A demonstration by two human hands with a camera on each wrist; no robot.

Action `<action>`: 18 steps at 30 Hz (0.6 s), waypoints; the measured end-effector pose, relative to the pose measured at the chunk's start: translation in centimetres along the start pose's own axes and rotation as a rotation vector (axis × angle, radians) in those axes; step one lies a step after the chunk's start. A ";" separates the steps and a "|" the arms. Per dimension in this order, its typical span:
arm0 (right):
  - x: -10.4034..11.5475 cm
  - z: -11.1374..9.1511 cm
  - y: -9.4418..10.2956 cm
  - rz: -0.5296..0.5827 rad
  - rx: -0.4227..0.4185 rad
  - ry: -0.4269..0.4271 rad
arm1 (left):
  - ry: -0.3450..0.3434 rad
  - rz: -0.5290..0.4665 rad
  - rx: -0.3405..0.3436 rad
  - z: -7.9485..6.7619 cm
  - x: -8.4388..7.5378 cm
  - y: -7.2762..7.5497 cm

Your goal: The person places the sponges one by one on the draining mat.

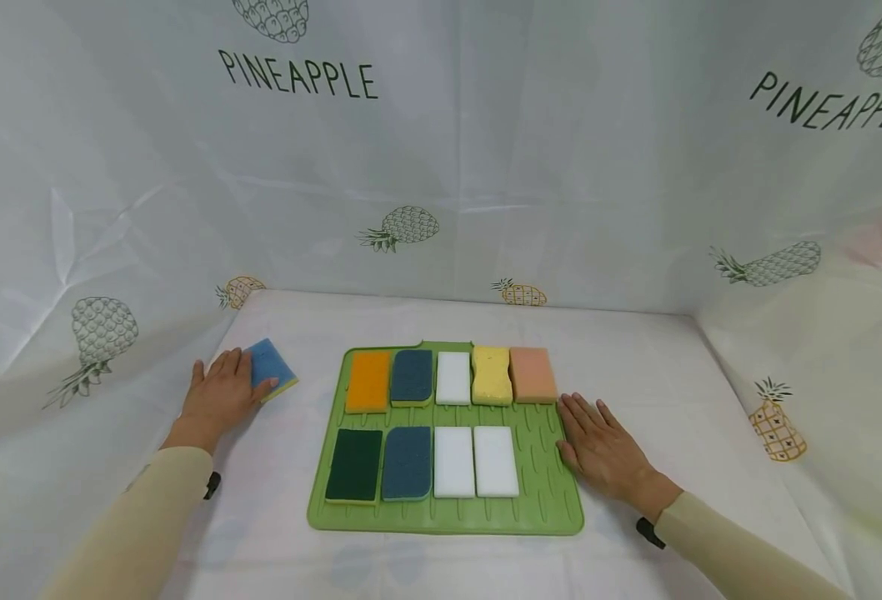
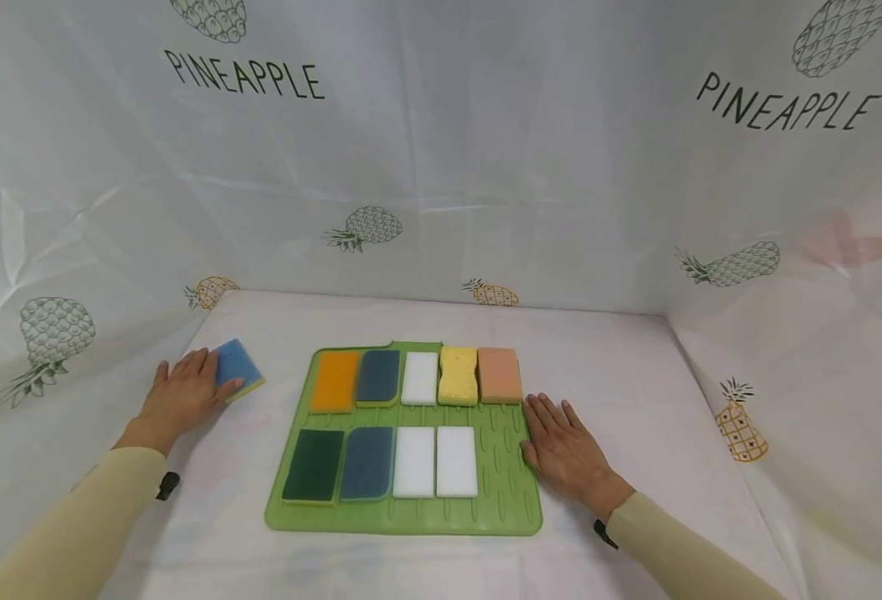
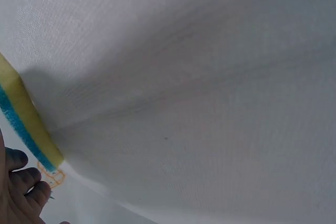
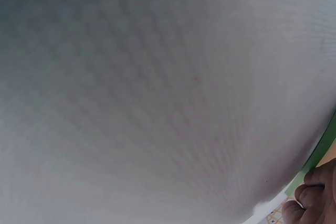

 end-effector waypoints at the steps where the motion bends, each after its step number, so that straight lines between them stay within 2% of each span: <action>1: 0.0 0.0 0.0 -0.002 0.000 0.000 | 0.001 -0.001 0.002 0.0 0.0 0.0; 5: -0.1 0.0 -0.1 -0.009 0.002 -0.001 | 0.002 -0.022 0.013 0.1 0.1 -0.3; 12: -0.1 -0.1 -0.2 0.001 -0.004 -0.007 | -0.010 -0.064 0.090 0.2 0.1 -0.6; 18: 0.1 0.0 0.0 0.002 -0.002 -0.007 | 0.000 -0.062 0.095 0.5 0.7 -0.2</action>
Point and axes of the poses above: each hand's wrist, its own z-axis towards the middle knuckle, its own y-axis out of the back of the hand, x = y × z, the point moved 4 cm from there along z, towards the middle knuckle, and after that the axes turned 2 degrees about -x, right-handed, at the moved point
